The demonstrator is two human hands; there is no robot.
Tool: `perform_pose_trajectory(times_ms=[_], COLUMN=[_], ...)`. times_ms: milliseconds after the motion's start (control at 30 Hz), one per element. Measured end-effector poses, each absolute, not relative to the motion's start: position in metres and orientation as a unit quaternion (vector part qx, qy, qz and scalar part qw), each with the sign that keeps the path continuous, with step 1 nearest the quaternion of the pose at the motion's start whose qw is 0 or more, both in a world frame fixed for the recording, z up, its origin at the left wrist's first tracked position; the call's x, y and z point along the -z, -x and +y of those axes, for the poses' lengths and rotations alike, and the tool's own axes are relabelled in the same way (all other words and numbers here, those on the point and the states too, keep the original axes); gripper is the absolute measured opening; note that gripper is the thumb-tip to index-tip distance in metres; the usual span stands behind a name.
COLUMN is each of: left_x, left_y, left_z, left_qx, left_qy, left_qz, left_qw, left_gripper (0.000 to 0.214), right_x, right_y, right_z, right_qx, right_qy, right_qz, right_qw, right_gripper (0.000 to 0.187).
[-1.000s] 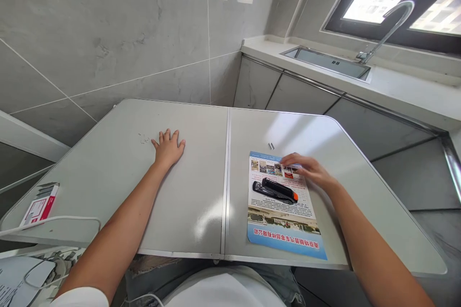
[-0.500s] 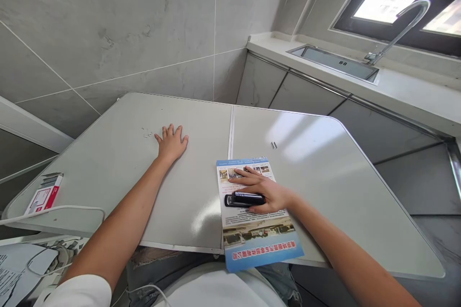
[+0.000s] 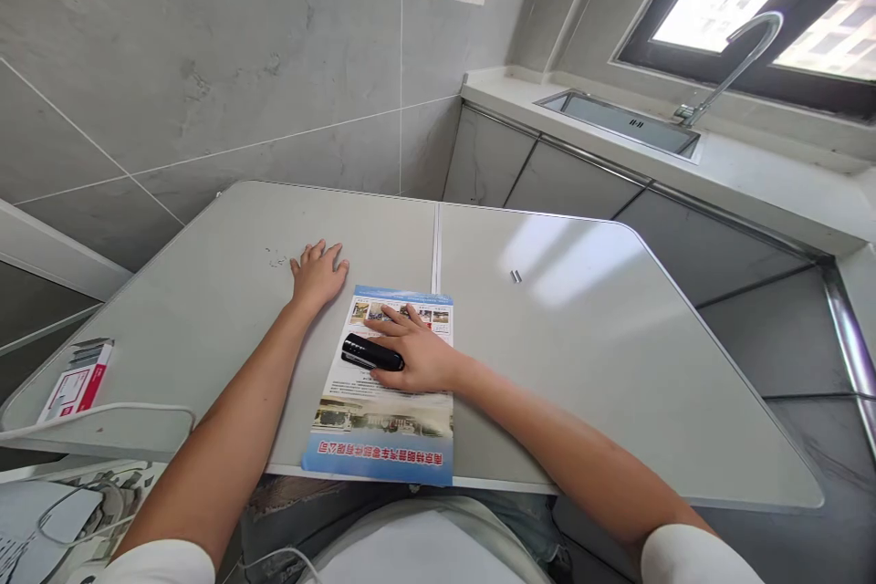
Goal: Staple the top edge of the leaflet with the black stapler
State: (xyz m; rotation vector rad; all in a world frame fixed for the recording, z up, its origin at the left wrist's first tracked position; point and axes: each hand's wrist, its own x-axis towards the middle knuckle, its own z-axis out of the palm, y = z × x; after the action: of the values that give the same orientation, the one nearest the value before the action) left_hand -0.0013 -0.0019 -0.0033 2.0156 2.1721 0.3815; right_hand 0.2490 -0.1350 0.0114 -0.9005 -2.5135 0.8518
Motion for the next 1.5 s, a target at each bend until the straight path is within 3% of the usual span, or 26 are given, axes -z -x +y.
perform_pose_trajectory(times_ms=[433,667,733,833,1000,1167,1400,1500], left_x=[-0.012,-0.004,-0.001,0.002,0.007,0.009,0.011,0.011], left_y=[0.038,0.036,0.035,0.033,0.032,0.031,0.032,0.033], left_z=[0.005,0.006,0.006,0.007,0.008,0.009,0.011,0.011], left_qx=[-0.146,-0.18,-0.174,-0.169,-0.16,-0.168,-0.183,-0.194], left_qy=[-0.697,-0.749,-0.761,-0.769,-0.771,-0.768,-0.759,-0.758], left_qz=[0.694,0.63,0.617,0.61,0.613,0.614,0.619,0.616], left_qw=[0.11,0.097,0.097,0.09,0.064,0.071,0.083,0.087], left_gripper=[0.047,0.042,0.041,0.038,0.036,0.039,0.04,0.04], right_x=[-0.013,-0.014,-0.014,-0.011,0.001,0.012,0.001,-0.004], right_y=[-0.196,-0.198,-0.226,-0.295,-0.414,-0.454,-0.372,-0.299], right_z=[-0.081,-0.063,-0.056,-0.047,-0.05,-0.057,-0.026,-0.002], right_qx=[-0.298,-0.35,-0.348,-0.24,-0.05,-0.068,-0.125,-0.155], right_qy=[0.282,0.276,0.337,0.529,0.721,0.742,0.633,0.574], right_qz=[-0.896,-0.863,-0.82,-0.725,-0.604,-0.608,-0.684,-0.738], right_qw=[0.169,0.237,0.305,0.371,0.335,0.274,0.34,0.319], right_gripper=[0.053,0.057,0.045,0.017,0.026,0.025,0.027,0.032])
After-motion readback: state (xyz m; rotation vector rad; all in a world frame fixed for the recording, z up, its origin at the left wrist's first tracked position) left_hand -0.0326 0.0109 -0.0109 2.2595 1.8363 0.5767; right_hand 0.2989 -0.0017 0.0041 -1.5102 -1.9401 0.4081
